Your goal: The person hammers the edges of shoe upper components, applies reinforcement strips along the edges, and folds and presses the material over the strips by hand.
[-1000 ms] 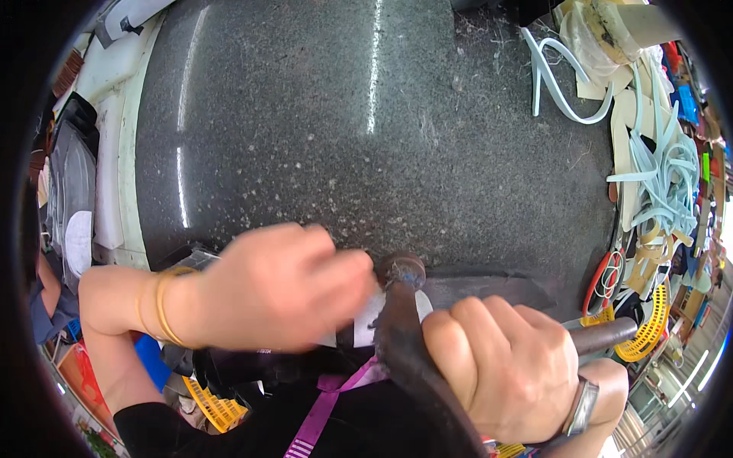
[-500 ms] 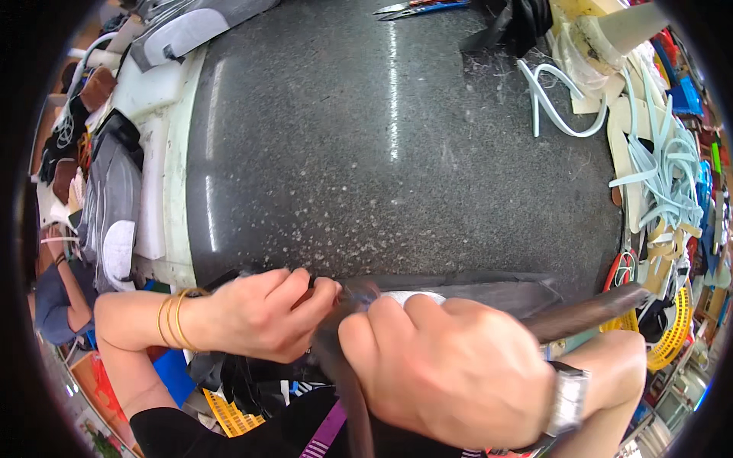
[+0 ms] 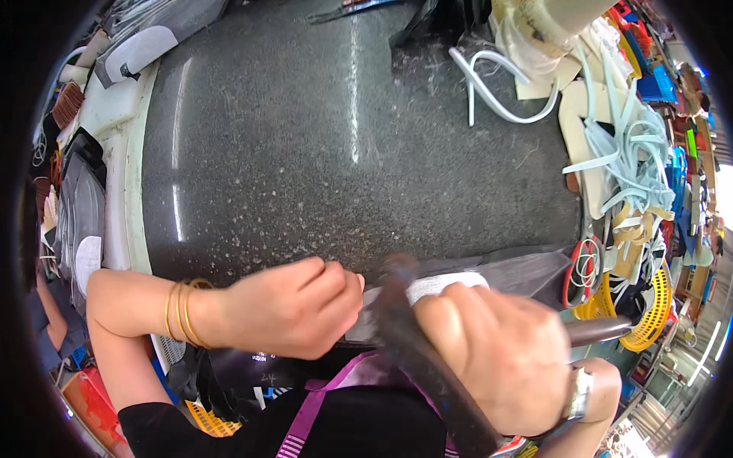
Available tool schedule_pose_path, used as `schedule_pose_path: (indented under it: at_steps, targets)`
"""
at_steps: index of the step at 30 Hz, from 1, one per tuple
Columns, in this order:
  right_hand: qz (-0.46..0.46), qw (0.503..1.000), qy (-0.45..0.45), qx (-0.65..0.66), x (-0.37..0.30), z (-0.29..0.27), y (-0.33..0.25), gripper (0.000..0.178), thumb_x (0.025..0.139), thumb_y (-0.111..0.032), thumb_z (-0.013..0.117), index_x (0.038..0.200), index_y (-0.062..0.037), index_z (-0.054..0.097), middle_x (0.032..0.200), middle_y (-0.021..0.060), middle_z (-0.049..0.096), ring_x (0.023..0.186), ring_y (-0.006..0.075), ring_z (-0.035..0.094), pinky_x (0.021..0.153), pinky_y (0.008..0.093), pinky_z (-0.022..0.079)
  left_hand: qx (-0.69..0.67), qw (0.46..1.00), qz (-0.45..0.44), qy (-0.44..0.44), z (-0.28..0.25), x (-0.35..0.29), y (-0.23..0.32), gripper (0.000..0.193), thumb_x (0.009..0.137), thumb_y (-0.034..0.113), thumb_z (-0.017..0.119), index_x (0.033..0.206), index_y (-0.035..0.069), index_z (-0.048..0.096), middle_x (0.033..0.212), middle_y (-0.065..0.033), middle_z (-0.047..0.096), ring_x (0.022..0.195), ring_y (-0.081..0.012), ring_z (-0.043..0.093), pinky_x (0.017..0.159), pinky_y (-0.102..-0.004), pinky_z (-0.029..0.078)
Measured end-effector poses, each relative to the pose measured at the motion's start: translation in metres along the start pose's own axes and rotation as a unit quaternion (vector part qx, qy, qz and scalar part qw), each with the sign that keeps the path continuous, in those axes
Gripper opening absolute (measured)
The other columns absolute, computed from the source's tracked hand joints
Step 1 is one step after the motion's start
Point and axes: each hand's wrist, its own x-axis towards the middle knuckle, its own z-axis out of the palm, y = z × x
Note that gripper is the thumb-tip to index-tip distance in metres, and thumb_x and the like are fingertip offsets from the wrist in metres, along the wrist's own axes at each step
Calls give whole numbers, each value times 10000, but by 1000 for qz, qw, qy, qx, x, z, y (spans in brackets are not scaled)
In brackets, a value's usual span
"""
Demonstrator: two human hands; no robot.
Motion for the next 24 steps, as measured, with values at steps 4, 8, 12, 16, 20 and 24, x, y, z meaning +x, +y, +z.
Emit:
schedule_pose_path:
  at_steps: [4, 8, 12, 16, 20, 24]
  targets:
    - [13, 990, -49, 134, -2, 10, 13, 180, 833, -201, 639, 877, -68, 526, 706, 80, 500, 609, 250, 619, 500, 389, 497, -154, 988, 0, 25, -4, -9, -30, 153, 687, 181, 615, 747, 41, 627, 816, -27, 552, 724, -152, 547, 593, -248, 442]
    - [-15, 994, -63, 91, 6, 15, -7, 189, 835, -194, 648, 876, -57, 525, 702, 66, 498, 585, 238, 607, 478, 366, 493, -134, 987, 89, 22, -7, -10, -40, 110, 683, 169, 642, 686, 90, 564, 792, -20, 505, 710, -142, 518, 582, -253, 459]
    - [0, 988, -15, 156, 13, 18, -10, 206, 755, -126, 715, 893, -78, 570, 697, 77, 536, 613, 289, 619, 535, 410, 490, -165, 983, 67, 35, -2, -26, -50, 120, 703, 140, 664, 744, 59, 584, 845, -35, 560, 741, -156, 556, 584, -264, 486]
    - [17, 994, -12, 103, 22, 34, -31, 211, 741, -161, 718, 876, -124, 560, 704, 54, 533, 608, 258, 622, 542, 407, 488, -116, 992, -10, 48, -8, -45, -45, 157, 725, 148, 689, 826, 42, 630, 872, -46, 595, 762, -185, 578, 605, -276, 502]
    - [28, 997, -25, 74, 19, 37, -35, 202, 746, -160, 712, 876, -125, 561, 707, 56, 534, 614, 260, 625, 547, 406, 491, -116, 970, -169, 130, -7, -67, -19, 280, 698, 148, 734, 946, 26, 687, 944, -63, 641, 827, -233, 622, 662, -320, 526]
    - [41, 998, -29, 47, 19, 39, -32, 194, 750, -159, 706, 877, -125, 563, 710, 58, 535, 621, 261, 627, 551, 405, 494, -187, 951, -174, 172, 7, -78, -10, 229, 704, 108, 674, 916, 20, 674, 950, -48, 628, 828, -192, 609, 633, -296, 510]
